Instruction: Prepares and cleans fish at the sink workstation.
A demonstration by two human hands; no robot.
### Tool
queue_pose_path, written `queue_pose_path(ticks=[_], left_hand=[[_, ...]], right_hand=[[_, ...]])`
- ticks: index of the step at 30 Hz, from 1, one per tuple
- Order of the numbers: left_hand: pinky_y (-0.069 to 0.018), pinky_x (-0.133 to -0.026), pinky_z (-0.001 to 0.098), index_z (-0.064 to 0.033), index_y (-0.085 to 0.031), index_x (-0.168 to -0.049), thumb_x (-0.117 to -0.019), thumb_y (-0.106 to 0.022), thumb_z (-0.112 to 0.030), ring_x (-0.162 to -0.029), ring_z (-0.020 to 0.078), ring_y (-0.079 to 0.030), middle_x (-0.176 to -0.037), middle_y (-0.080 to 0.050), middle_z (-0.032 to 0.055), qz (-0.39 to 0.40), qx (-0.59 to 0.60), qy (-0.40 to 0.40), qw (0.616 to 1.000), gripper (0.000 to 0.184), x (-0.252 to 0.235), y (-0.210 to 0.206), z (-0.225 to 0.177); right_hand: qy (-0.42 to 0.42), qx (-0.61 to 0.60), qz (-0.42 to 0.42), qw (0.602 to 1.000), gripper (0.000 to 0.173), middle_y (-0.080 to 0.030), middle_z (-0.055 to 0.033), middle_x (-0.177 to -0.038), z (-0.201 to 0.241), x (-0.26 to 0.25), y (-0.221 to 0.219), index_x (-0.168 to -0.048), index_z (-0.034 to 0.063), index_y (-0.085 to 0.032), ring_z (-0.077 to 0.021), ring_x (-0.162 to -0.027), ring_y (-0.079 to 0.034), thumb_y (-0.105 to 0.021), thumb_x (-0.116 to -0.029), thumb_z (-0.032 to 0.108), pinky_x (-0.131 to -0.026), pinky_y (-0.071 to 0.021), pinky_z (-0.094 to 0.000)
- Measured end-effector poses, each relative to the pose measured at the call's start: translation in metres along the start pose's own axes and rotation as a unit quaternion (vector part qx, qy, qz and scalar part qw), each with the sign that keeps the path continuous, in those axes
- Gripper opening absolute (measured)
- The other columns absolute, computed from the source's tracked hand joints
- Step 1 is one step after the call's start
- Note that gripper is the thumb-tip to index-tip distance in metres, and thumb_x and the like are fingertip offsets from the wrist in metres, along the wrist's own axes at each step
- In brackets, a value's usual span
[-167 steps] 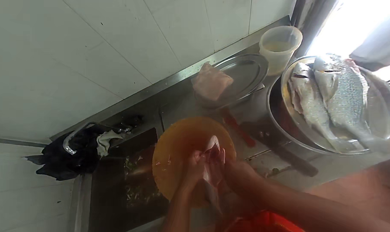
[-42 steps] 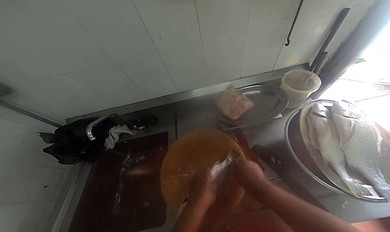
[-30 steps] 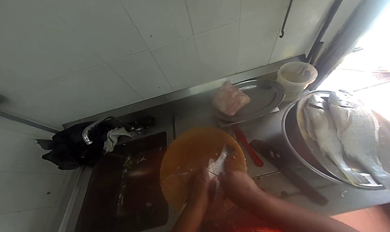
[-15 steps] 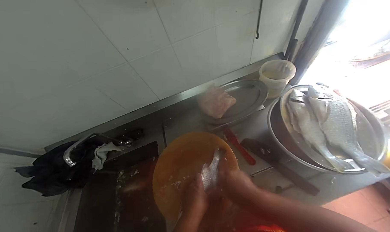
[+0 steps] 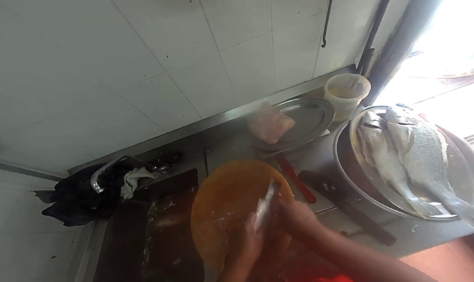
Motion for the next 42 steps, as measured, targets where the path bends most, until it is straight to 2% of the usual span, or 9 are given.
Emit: queue_pose_path(ticks=[4,8,18,21,28,32,36,40,42], left_hand=[[-0.062,-0.064,0.0414,-0.0087,-0.077,-0.11,-0.0964,-0.063,-0.026,-0.072,0.0211,-0.073,-0.084,-0.074,0.0061,-0.19,-0.09,-0.195,0.958,0.026,0.002,0.002,0.01],[-0.0567,-0.05,0.0361,-0.0153,-0.073,-0.088,-0.0963,-0.059,-0.022,-0.06,0.0171,-0.068,-0.073,-0.067,0.0011,-0.224,-0.171,-0.282,0.917,0.018,0.005,-0.012,0.026],[-0.0564,-0.05,0.0365,-0.0154,-0.07,-0.085,-0.0969,-0.058,-0.022,-0.061,0.0166,-0.068,-0.073,-0.066,0.0007,-0.148,-0.146,-0.31,0.928,0.018,0.002,-0.01,0.026],[-0.0568,-0.052,0.0369,-0.0155,-0.069,-0.084,-0.097,-0.057,-0.024,-0.062,0.0164,-0.068,-0.073,-0.066,0.0005,-0.14,-0.134,-0.301,0.934,0.019,-0.004,-0.008,0.024],[-0.0553,-0.049,0.0363,-0.0164,-0.069,-0.084,-0.0985,-0.057,-0.024,-0.06,0.0163,-0.066,-0.072,-0.065,0.0,-0.143,-0.138,-0.323,0.925,0.02,-0.002,-0.009,0.031],[-0.0511,-0.043,0.0359,-0.0159,-0.066,-0.082,-0.0973,-0.059,-0.018,-0.055,0.0176,-0.063,-0.067,-0.061,0.0003,-0.15,-0.165,-0.382,0.897,0.017,0.009,-0.013,0.032],[-0.0484,-0.042,0.035,-0.015,-0.064,-0.083,-0.0967,-0.056,-0.013,-0.053,0.018,-0.061,-0.066,-0.058,0.0007,-0.14,-0.192,-0.405,0.883,0.016,0.015,-0.019,0.026],[-0.0482,-0.042,0.0347,-0.0148,-0.064,-0.082,-0.0986,-0.054,-0.015,-0.053,0.0179,-0.06,-0.066,-0.058,0.001,-0.134,-0.2,-0.404,0.883,0.019,0.02,-0.021,0.026],[-0.048,-0.041,0.035,-0.0152,-0.064,-0.081,-0.0976,-0.055,-0.015,-0.053,0.018,-0.061,-0.065,-0.058,0.0007,-0.139,-0.196,-0.397,0.886,0.019,0.021,-0.022,0.023]], right_hand=[[0.037,-0.019,-0.04,0.998,0.034,-0.071,-0.0182,-0.104,-0.009,0.007,0.01,-0.122,0.0087,-0.064,-0.0383,-0.101,-0.071,-0.042,-0.1086,0.031,-0.085,-0.0569,-0.0598],[0.065,0.013,-0.039,0.997,0.031,-0.071,-0.0206,-0.104,-0.023,0.001,-0.011,-0.125,0.0077,-0.062,-0.0419,-0.098,-0.071,-0.044,-0.1079,0.026,-0.082,-0.0572,-0.0624],[0.066,0.066,-0.048,0.994,0.026,-0.071,-0.0181,-0.098,-0.028,0.013,-0.028,-0.118,0.0064,-0.062,-0.0391,-0.09,-0.073,-0.043,-0.1071,0.02,-0.075,-0.0591,-0.0579],[0.014,0.054,-0.054,0.997,0.03,-0.071,-0.0159,-0.103,-0.036,0.001,-0.014,-0.117,0.0087,-0.064,-0.0365,-0.098,-0.072,-0.041,-0.1084,0.025,-0.081,-0.0586,-0.0566],[0.103,0.025,-0.025,0.994,0.033,-0.07,-0.0156,-0.095,-0.049,0.0,-0.011,-0.112,0.0092,-0.065,-0.0356,-0.093,-0.072,-0.042,-0.1088,0.032,-0.08,-0.0577,-0.0572],[0.228,0.034,-0.029,0.973,0.033,-0.068,-0.0136,-0.084,-0.053,0.015,-0.025,-0.103,0.0087,-0.064,-0.0338,-0.081,-0.071,-0.043,-0.1087,0.034,-0.069,-0.0581,-0.0568],[0.145,0.059,-0.01,0.988,0.032,-0.07,-0.0152,-0.093,-0.064,0.022,-0.016,-0.109,0.0095,-0.065,-0.0362,-0.088,-0.072,-0.041,-0.109,0.032,-0.075,-0.0579,-0.0585],[0.188,0.1,-0.057,0.975,0.03,-0.067,-0.0108,-0.08,-0.044,0.05,-0.03,-0.099,0.0118,-0.065,-0.0322,-0.072,-0.071,-0.044,-0.107,0.031,-0.059,-0.058,-0.0533],[0.14,0.103,-0.05,0.983,0.028,-0.069,-0.0122,-0.083,-0.043,0.054,-0.023,-0.101,0.0116,-0.065,-0.0338,-0.076,-0.072,-0.044,-0.1067,0.03,-0.062,-0.0584,-0.055]])
Point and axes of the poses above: each hand's wrist, its own x-axis away from the middle knuckle, its own y-axis out of the back of the hand, z = x × y, the point moved 2 cm from there along -x, towards the middle knuckle
